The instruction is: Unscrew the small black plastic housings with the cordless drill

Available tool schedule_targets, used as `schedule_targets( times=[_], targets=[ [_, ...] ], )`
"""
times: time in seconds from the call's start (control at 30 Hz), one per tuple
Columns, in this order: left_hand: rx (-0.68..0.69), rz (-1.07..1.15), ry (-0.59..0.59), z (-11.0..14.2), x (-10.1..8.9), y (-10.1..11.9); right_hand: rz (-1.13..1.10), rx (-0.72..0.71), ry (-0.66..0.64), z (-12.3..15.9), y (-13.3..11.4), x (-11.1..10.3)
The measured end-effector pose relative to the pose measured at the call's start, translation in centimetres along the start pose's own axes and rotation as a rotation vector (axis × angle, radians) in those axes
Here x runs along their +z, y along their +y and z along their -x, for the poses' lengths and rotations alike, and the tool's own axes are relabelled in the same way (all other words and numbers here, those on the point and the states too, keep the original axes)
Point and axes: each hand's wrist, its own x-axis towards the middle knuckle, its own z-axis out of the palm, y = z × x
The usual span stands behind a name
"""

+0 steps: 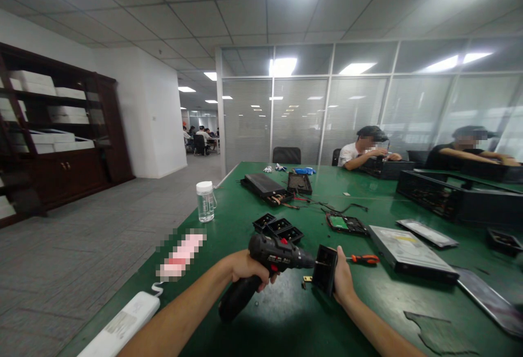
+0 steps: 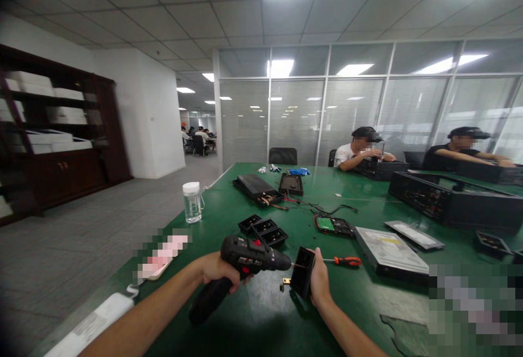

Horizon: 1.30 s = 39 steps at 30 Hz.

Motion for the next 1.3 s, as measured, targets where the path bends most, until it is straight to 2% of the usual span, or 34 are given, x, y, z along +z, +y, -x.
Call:
schedule_targets(
  times=[0.47, 0.93, 1.3],
  targets=[
    [0.011, -0.014, -0.026, -0.05, -0.11, -0.09, -0.003, 0.016, 0.004, -0.27, 0.14, -0.16],
    [0.023, -0.030, 0.022, -0.02, 0.01, -0.07, 0.008, 0.001, 0.014, -0.31, 0.23, -0.14],
    [-0.003, -0.006, -0.002, -0.12, -0.03, -0.03, -0.001, 0.009, 0.006, -0.01, 0.02, -0.01]
  ],
)
